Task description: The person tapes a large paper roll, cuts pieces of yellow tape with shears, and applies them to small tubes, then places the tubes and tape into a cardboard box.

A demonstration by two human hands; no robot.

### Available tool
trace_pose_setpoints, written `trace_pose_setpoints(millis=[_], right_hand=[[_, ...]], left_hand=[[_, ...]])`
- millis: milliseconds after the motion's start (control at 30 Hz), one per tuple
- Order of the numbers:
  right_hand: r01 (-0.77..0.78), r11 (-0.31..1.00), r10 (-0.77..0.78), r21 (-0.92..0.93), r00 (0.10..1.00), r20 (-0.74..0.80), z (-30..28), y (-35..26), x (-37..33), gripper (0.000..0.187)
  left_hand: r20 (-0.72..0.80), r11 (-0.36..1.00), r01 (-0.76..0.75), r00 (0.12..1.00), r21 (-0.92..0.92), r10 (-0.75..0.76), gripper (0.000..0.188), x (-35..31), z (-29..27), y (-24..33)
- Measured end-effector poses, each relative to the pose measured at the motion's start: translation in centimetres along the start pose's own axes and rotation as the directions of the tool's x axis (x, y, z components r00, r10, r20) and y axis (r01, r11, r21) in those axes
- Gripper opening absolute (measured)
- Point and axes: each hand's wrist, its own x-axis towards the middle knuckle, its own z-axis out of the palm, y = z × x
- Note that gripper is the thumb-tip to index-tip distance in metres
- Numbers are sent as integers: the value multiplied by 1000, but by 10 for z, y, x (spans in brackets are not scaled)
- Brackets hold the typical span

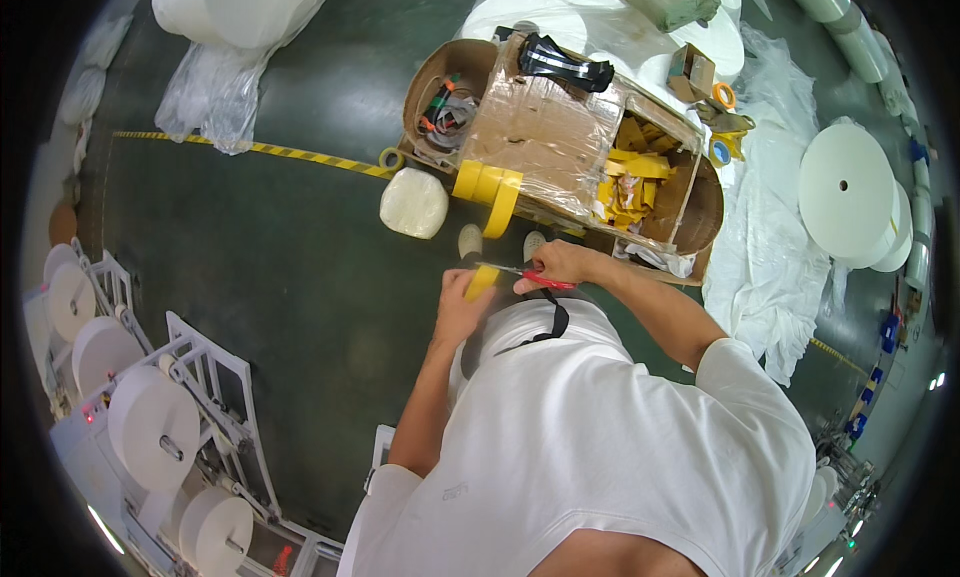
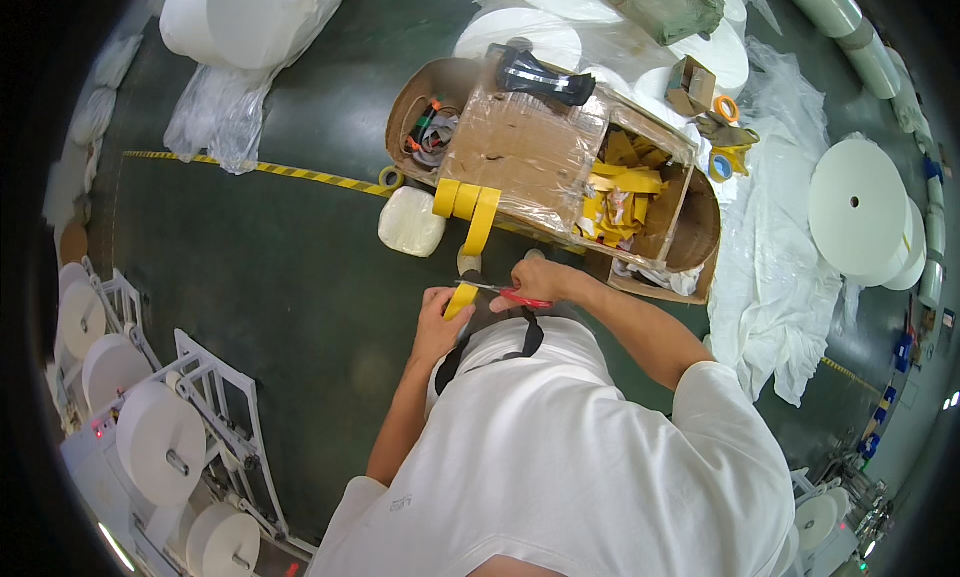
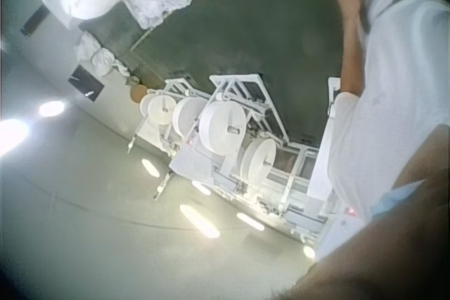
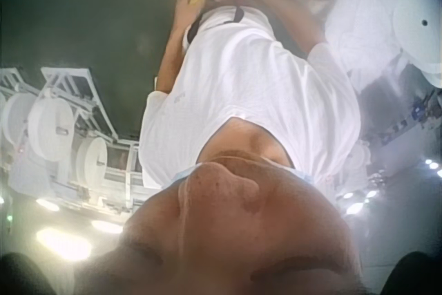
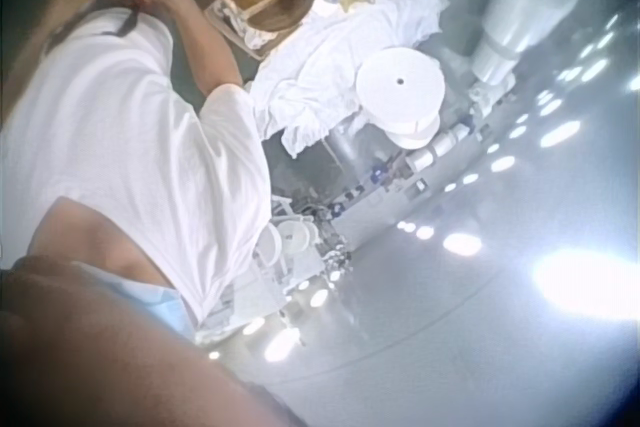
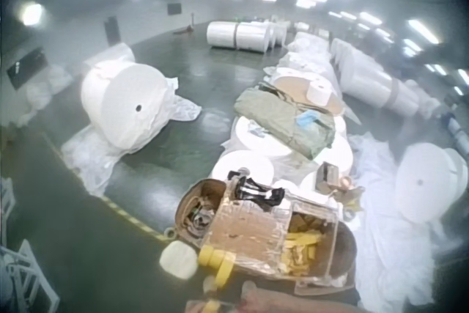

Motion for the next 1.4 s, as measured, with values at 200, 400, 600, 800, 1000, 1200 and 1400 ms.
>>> trace_pose_setpoints(millis=[200,400,600,800,1000,1200,1400], right_hand=[[210,905,-160,370,974,-161,9,7,-27,70],[374,827,-97,420,831,-548,-15,7,4,62],[229,955,-4,189,647,-762,-72,36,14,54],[98,991,26,90,522,-853,-81,36,36,44],[-3,999,43,49,527,-849,-62,48,-9,56],[-142,966,161,215,984,-75,-14,39,-93,103],[23,991,-27,132,999,22,27,32,-25,107]], left_hand=[[94,981,-193,977,1,192,41,-6,-14,25],[47,953,-301,952,-24,301,51,37,18,53],[-39,965,-261,964,30,263,63,67,49,49],[-73,989,-142,988,-40,139,62,69,63,41],[-80,997,-31,997,-77,25,63,28,51,23],[-62,999,17,998,-41,-19,52,-13,43,14],[-77,1000,-12,997,-21,11,43,-20,39,14]])
